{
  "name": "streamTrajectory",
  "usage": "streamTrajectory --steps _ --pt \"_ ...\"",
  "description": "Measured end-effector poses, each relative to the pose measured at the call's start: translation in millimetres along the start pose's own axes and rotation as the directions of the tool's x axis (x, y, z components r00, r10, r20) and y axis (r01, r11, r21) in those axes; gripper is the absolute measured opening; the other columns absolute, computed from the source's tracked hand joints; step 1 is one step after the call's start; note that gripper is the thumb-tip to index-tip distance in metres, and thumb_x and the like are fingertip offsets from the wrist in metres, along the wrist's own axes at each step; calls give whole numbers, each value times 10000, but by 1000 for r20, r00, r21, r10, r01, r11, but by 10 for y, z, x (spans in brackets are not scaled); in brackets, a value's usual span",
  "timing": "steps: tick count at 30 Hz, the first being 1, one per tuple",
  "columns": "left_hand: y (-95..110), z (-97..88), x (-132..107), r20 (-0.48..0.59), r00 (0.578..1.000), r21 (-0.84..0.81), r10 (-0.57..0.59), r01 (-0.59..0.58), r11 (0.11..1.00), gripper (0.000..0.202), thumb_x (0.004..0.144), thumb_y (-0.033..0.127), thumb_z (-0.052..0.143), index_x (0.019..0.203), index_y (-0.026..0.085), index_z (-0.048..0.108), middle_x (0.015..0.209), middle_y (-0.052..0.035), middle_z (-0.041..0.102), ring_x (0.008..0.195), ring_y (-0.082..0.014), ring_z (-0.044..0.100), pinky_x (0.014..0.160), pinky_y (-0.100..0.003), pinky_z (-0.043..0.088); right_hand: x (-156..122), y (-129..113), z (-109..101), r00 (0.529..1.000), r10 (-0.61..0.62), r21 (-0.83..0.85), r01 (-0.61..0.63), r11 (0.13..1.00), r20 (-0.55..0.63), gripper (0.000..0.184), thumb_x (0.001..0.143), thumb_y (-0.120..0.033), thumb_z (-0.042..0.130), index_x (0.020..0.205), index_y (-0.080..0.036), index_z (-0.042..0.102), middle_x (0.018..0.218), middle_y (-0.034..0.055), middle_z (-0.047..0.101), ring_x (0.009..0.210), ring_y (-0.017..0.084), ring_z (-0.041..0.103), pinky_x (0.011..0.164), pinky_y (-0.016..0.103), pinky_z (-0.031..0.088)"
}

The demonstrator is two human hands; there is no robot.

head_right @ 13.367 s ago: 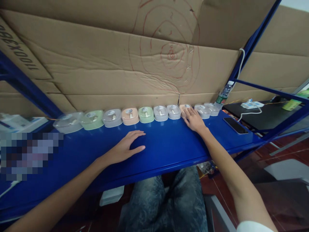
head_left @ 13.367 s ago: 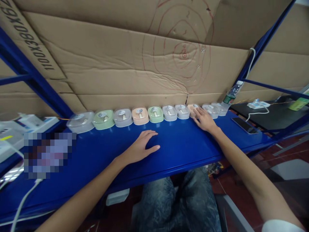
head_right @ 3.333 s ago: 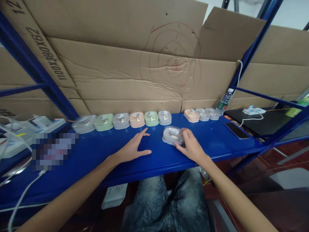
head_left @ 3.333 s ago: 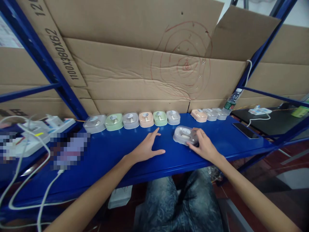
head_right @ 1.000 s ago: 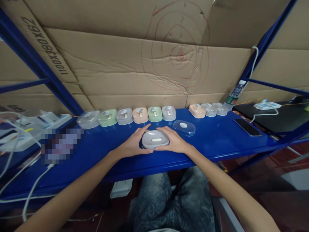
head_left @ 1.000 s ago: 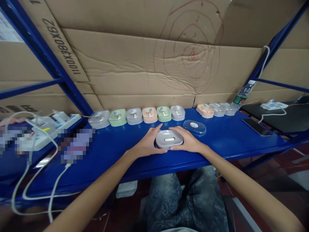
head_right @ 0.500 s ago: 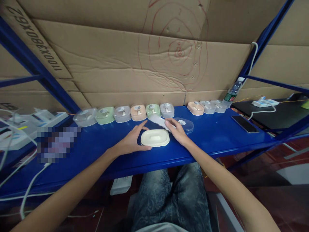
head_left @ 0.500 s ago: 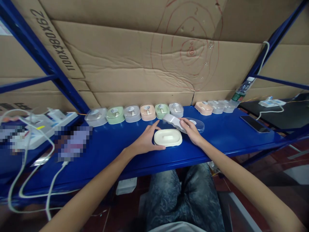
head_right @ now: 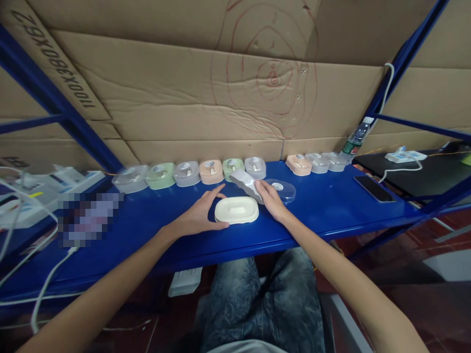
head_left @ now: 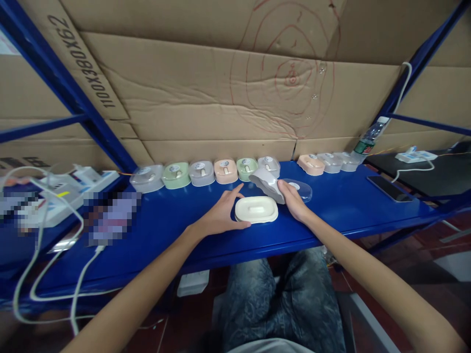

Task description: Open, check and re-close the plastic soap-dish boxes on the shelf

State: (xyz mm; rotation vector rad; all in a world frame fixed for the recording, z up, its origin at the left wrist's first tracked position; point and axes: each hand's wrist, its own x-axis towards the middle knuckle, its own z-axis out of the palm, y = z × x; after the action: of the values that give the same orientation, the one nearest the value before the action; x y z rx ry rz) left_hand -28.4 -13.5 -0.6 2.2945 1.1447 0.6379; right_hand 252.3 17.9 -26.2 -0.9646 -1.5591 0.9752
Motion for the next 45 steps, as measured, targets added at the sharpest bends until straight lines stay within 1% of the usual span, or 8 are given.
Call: streamTrajectory --steps 2,7,12,16,20,27,34,45 --pt "-2 12 6 -9 1000 -9 5 -5 1000 1247 756 531 876 1719 270 128 1459 -118 582 1416 -393 466 1233 -588 314 -9 -32 6 1000 -18 -37 18 999 11 569 959 -763 579 1174 -260 736 1250 53 766 1244 313 672 1132 492 508" --pt "-16 29 9 -20 1000 -23 -1 1 1000 1275 731 537 897 1716 248 141 1502 -153 554 1437 -405 459 1223 -586 350 -52 -75 24 988 -107 -116 120 986 114 587 881 -702 742 1246 -246 686 1309 94 735 1285 305 663 1160 502 487" --pt "-52 47 2 -31 999 -22 -33 32 999 1285 724 590 894 1715 268 144 1607 -185 435 1476 -436 438 1233 -621 330 -105 -104 61 965 -179 -236 222 946 190 594 887 -638 772 1322 -253 648 1359 108 697 1288 303 655 1136 503 501" --pt "-36 47 -4 -18 997 2 -71 71 997 1301 720 612 893 1715 237 144 1596 -204 423 1502 -440 409 1242 -605 331 -138 -166 84 937 -231 -336 313 889 262 598 889 -596 791 1359 -264 631 1335 106 686 1248 314 657 1101 508 511" --pt "-7 45 -8 -12 996 10 -85 85 996 1276 740 591 883 1716 236 143 1581 -198 430 1493 -430 420 1231 -591 359 -156 -205 86 912 -276 -364 378 851 302 603 888 -583 803 1371 -270 622 1315 110 675 1237 319 651 1082 503 516" --pt "-28 58 -9 -22 998 -12 -64 64 998 1260 733 574 892 1713 270 162 1614 -182 415 1518 -434 390 1250 -605 326 -152 -184 72 921 -264 -353 358 865 287 587 906 -590 781 1374 -274 620 1330 105 677 1245 322 656 1089 506 516" --pt "1 47 -19 -12 998 -5 -63 63 998 1246 748 555 887 1715 253 161 1637 -186 388 1545 -418 353 1267 -593 304 -164 -198 84 888 -325 -361 435 825 327 632 869 -557 837 1388 -274 611 1353 117 664 1271 325 642 1103 519 515" --pt "2 47 -18 -15 999 3 -38 38 999 1194 754 548 882 1701 232 227 1621 -174 419 1511 -419 386 1256 -567 330 -198 -203 97 856 -335 -401 488 775 395 678 855 -595 837 1401 -280 589 1356 128 613 1285 328 621 1110 524 529"
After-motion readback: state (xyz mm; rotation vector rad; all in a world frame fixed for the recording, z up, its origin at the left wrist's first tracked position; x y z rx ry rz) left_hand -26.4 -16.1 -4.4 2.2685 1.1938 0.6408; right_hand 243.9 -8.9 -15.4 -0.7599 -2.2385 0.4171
